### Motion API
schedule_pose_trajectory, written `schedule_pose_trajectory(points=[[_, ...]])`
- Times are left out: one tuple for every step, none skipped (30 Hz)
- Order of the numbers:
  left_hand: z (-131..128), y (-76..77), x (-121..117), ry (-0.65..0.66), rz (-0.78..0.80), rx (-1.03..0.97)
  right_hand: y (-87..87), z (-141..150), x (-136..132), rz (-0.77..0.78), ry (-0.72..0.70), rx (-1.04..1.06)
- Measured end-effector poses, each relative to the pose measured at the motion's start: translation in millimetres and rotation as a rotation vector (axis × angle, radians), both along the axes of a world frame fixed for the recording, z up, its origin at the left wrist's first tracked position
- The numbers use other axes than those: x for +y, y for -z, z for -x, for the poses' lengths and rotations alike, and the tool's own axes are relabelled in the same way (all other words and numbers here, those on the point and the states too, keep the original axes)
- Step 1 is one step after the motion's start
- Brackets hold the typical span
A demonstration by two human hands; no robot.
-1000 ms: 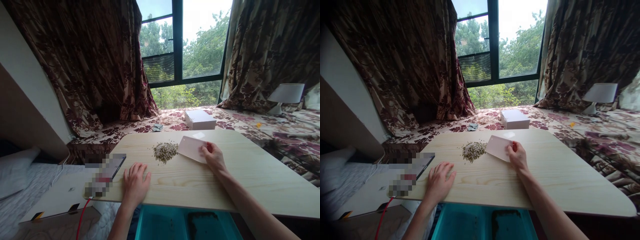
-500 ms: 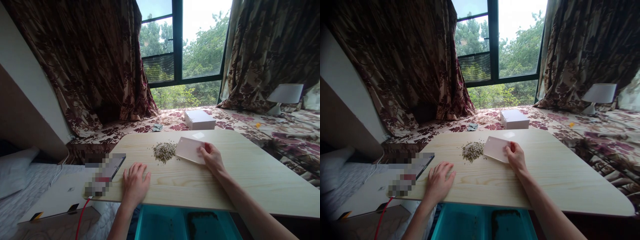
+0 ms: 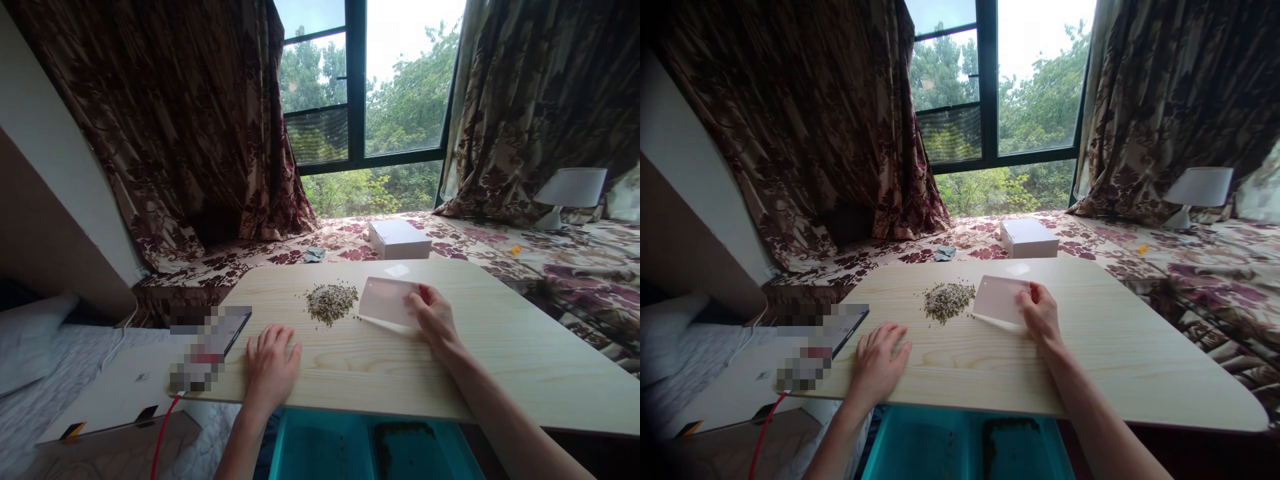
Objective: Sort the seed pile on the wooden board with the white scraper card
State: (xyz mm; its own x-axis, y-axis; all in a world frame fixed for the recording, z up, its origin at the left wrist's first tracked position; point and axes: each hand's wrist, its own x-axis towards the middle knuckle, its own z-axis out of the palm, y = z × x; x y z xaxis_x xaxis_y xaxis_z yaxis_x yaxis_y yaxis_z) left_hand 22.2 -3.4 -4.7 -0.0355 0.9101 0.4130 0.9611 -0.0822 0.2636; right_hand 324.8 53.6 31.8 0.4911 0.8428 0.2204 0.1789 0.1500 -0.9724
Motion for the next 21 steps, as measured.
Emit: schedule_pose_trajectory(points=[[-0.1,-0.1,-0.1,-0.001,0.001,-0.001,0.8,-0.2,0.3,-0.003,-0.003,-0.004],[-0.3,-0.3,-0.2,-0.002,0.004,-0.002,1.5,-0.4,0.6,-0.006,-0.006,-0.007],[-0.4,-0.4,-0.3,-0.003,0.007,-0.003,2.2,-0.5,1.0,-0.007,-0.006,-0.01],[-0.4,-0.6,-0.3,-0.004,0.01,-0.004,2.8,-0.7,1.4,-0.005,-0.008,-0.013],[-0.4,-0.6,-0.4,-0.005,0.012,-0.004,3.3,-0.7,1.7,-0.003,-0.009,-0.013],[-0.4,-0.6,-0.4,-0.006,0.013,-0.002,3.6,-0.7,1.9,-0.001,-0.011,-0.012],[-0.3,-0.6,-0.4,-0.007,0.011,0.001,3.8,-0.7,2.1,-0.001,-0.013,-0.009],[-0.3,-0.5,-0.4,-0.009,0.009,0.004,3.8,-0.5,2.2,-0.003,-0.015,-0.006],[-0.2,-0.4,-0.4,-0.009,0.006,0.007,3.8,-0.4,2.3,-0.008,-0.015,-0.005],[-0.2,-0.3,-0.4,-0.009,0.005,0.008,3.7,-0.2,2.3,-0.012,-0.014,-0.006],[-0.2,-0.3,-0.4,-0.009,0.005,0.008,3.5,0.0,2.3,-0.014,-0.015,-0.009],[-0.2,-0.3,-0.4,-0.009,0.005,0.005,3.3,0.2,2.2,-0.012,-0.018,-0.012],[-0.3,-0.5,-0.5,-0.008,0.006,0.002,3.0,0.4,2.0,-0.007,-0.025,-0.014],[-0.3,-0.6,-0.6,-0.007,0.007,-0.001,2.6,0.6,1.7,0.0,-0.031,-0.014],[-0.3,-0.8,-0.7,-0.006,0.008,-0.003,2.2,0.8,1.3,0.008,-0.037,-0.013],[-0.3,-0.9,-0.7,-0.006,0.009,-0.004,1.7,1.1,0.9,0.014,-0.039,-0.01],[-0.3,-1.0,-0.7,-0.005,0.01,-0.004,1.2,1.4,0.5,0.017,-0.039,-0.007],[-0.2,-1.0,-0.7,-0.004,0.011,-0.004,0.9,1.8,0.2,0.016,-0.038,-0.005],[-0.1,-0.9,-0.7,-0.002,0.011,-0.005,0.7,2.2,0.2,0.012,-0.04,-0.005],[-0.1,-0.7,-0.6,-0.001,0.01,-0.005,0.7,2.7,0.3,0.007,-0.044,-0.004],[0.0,-0.5,-0.5,-0.001,0.008,-0.007,1.1,3.2,0.8,0.002,-0.051,-0.003]])
